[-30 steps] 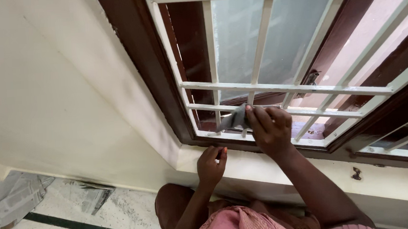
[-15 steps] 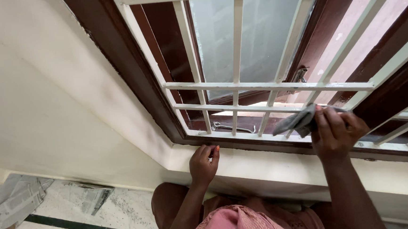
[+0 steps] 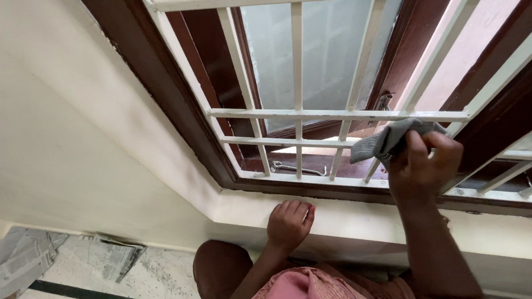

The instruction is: The person wipes the wooden frame and white bars of a window using a cloth, reaching between the bars to clean the edges and the latch.

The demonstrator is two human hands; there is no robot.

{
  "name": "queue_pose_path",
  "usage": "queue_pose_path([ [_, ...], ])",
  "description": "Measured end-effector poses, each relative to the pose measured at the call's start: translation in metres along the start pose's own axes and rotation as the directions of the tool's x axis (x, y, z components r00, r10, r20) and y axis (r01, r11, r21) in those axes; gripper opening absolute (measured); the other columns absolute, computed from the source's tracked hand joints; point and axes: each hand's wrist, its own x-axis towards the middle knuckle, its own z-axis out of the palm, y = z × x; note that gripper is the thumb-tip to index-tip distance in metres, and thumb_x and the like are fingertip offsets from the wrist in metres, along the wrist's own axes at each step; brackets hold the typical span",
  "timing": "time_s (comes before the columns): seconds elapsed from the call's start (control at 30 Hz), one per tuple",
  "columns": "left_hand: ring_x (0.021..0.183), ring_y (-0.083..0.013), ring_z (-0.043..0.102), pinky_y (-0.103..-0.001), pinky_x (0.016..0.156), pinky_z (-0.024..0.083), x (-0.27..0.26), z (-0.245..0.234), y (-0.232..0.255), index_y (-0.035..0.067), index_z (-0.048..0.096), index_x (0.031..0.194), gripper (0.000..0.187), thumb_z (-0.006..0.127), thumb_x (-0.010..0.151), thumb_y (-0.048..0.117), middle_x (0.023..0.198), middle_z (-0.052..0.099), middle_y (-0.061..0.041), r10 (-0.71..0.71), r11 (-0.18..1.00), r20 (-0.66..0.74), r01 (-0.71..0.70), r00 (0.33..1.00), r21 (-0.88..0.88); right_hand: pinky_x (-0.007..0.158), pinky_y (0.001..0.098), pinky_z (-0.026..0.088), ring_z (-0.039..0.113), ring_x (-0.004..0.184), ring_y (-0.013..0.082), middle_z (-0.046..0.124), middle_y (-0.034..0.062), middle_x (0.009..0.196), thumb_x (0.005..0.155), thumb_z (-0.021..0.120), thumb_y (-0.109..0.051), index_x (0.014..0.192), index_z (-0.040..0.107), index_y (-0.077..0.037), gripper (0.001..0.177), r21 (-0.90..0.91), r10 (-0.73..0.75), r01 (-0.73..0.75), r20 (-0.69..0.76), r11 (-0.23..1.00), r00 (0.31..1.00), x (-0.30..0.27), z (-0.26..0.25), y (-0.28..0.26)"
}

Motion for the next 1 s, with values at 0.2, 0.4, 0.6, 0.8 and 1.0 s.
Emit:
queue_pose_path([
  [0.2,0.076,-0.0263,0.063,-0.040,0.070,0.051,0.002,-0.001,0.001,0.008,0.071,0.092,0.011,0.072,0.092,0.019,0.081,0.065,-0.006,0.039,0.997,-0.018,-0.038,0.999,0.060,0.114,0.0513,0.047,0.052,0.137,0.0430,0.053,0.0247,0.141,0.109,0.071,-0.013,0.138,0.063,0.000,0.032,0.223,0.055,-0.076,0.100,0.972,0.993,0.025,-0.015,-0.034],
  [0.4,0.074,-0.0247,0.062,-0.038,0.067,0.050,0.002,0.002,0.000,0.008,0.071,0.091,0.011,0.073,0.091,0.018,0.080,0.065,-0.005,0.056,0.994,-0.008,-0.055,0.998,0.095,0.119,0.0617,0.042,0.052,0.141,0.0517,0.050,0.0339,0.146,0.105,0.065,-0.040,0.129,0.064,-0.005,0.043,0.021,0.026,-0.034,0.286,0.999,0.958,0.034,-0.016,-0.051],
  [0.6,0.074,-0.0242,0.062,-0.038,0.066,0.049,0.003,0.004,0.000,0.010,0.071,0.090,0.010,0.073,0.089,0.019,0.080,0.064,-0.004,0.030,0.993,-0.010,-0.029,0.999,0.111,0.112,0.0585,0.046,0.061,0.121,0.0426,0.059,0.0292,0.131,0.113,0.059,-0.033,0.142,0.066,0.002,0.045,0.031,0.096,-0.112,0.323,0.993,0.942,0.035,-0.010,-0.049],
  [0.8,0.074,-0.0238,0.061,-0.037,0.067,0.049,0.001,0.003,0.000,0.009,0.070,0.090,0.011,0.073,0.090,0.020,0.079,0.063,-0.004,0.047,0.993,-0.010,-0.046,0.999,0.110,0.108,0.0577,0.046,0.063,0.115,0.0395,0.062,0.0243,0.120,0.096,0.067,-0.046,0.130,0.068,-0.004,0.055,0.035,-0.007,-0.008,0.389,0.999,0.921,0.026,-0.022,-0.039],
  [1.0,0.074,-0.0232,0.061,-0.037,0.067,0.049,-0.002,0.002,-0.001,0.008,0.071,0.091,0.012,0.073,0.092,0.020,0.081,0.064,-0.004,0.071,0.992,-0.042,-0.066,0.997,0.111,0.121,0.0530,0.045,0.063,0.126,0.0382,0.067,0.0211,0.126,0.095,0.071,-0.007,0.138,0.071,-0.010,0.043,0.047,-0.023,0.006,0.362,0.999,0.932,0.004,-0.015,-0.022],
])
